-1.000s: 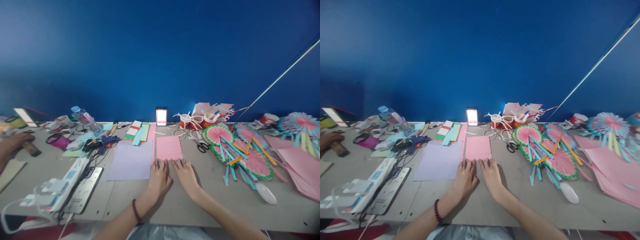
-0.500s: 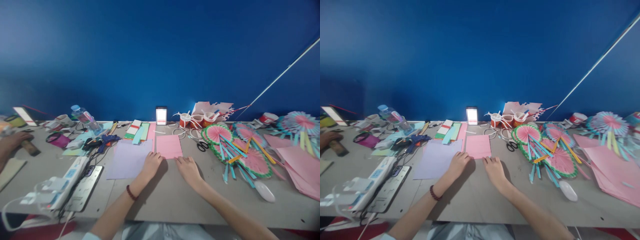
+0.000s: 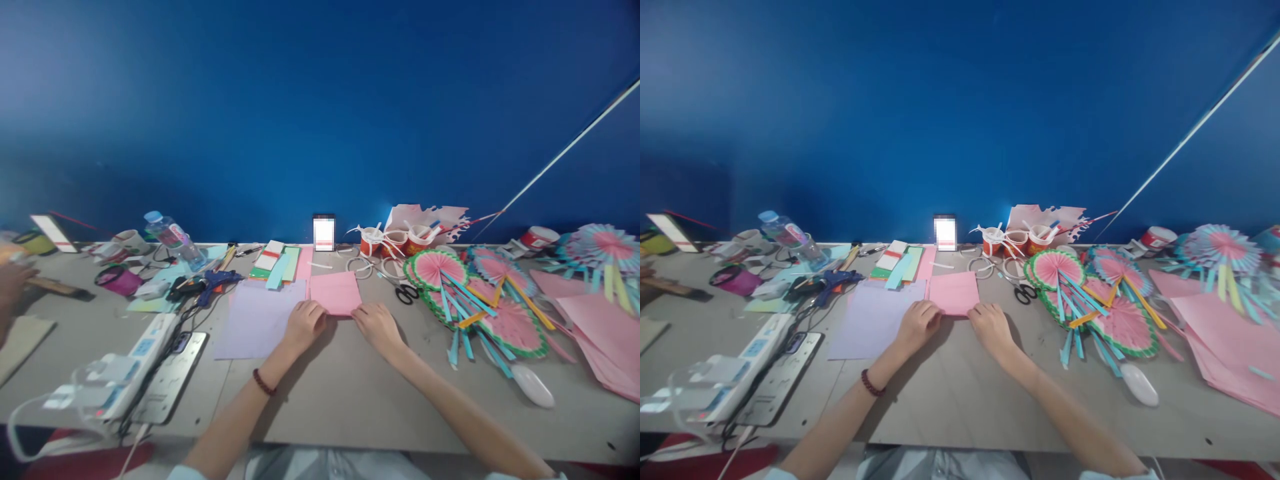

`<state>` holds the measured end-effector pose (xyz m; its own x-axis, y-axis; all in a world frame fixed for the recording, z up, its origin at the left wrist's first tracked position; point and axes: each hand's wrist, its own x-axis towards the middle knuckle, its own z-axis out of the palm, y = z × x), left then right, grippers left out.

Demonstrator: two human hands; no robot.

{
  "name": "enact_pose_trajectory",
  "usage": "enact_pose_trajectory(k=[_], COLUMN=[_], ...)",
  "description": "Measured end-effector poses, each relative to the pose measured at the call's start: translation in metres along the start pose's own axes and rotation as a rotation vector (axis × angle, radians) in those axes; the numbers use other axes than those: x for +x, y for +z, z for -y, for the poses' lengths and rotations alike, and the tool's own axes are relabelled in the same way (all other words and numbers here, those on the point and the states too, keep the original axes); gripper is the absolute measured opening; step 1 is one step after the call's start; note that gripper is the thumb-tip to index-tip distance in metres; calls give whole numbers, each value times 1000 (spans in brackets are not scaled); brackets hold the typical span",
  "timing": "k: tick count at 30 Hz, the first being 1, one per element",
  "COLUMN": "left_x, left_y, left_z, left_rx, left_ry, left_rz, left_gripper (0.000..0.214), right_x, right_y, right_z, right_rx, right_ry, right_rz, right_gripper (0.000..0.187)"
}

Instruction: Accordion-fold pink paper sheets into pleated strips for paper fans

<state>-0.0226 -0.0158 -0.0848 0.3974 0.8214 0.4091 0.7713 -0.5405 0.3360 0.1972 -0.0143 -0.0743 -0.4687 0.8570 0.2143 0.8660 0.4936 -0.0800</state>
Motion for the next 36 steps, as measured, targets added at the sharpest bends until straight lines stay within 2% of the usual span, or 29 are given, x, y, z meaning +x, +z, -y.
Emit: enact_pose_trajectory(k=[4,7,10,14,17,21,28,33,36], left_x=[3,7,9,12,13,15,16,16,13], left_y=[-16,-27,-35,-46,-58,-70,-75,-76,-74], left_z=[-5,-7,-9,-15,-22,-29,-33,-25,-15], left_rx=[-370,-643,-823,-994,-1072,-1105,-1173,-1237,-1153], left_ry=[-173,-333,-440,-523,-585,-655,-690,-665,-691], left_rz=[-82,-138,-187,-227,-263,-319,-318,-351,-353], left_gripper=[15,22,30,29,27,26,30,24,26], right_x=[0,-1,-2,-3,-6,-10,-12,-12,-12], right_y=[-9,-20,-34,-54,-66,-70,-74,-78,-73], right_z=[-4,-8,-10,-8,-9,-14,-15,-19,-24], right_rx=[183,357,523,696,784,909,1241,1408,1523], right_ry=[56,64,51,50,98,198,412,547,633], right_rz=[-107,-170,-222,-245,-233,-199,-113,-75,-20], right_gripper=[16,17,17,18,17,19,26,33,35])
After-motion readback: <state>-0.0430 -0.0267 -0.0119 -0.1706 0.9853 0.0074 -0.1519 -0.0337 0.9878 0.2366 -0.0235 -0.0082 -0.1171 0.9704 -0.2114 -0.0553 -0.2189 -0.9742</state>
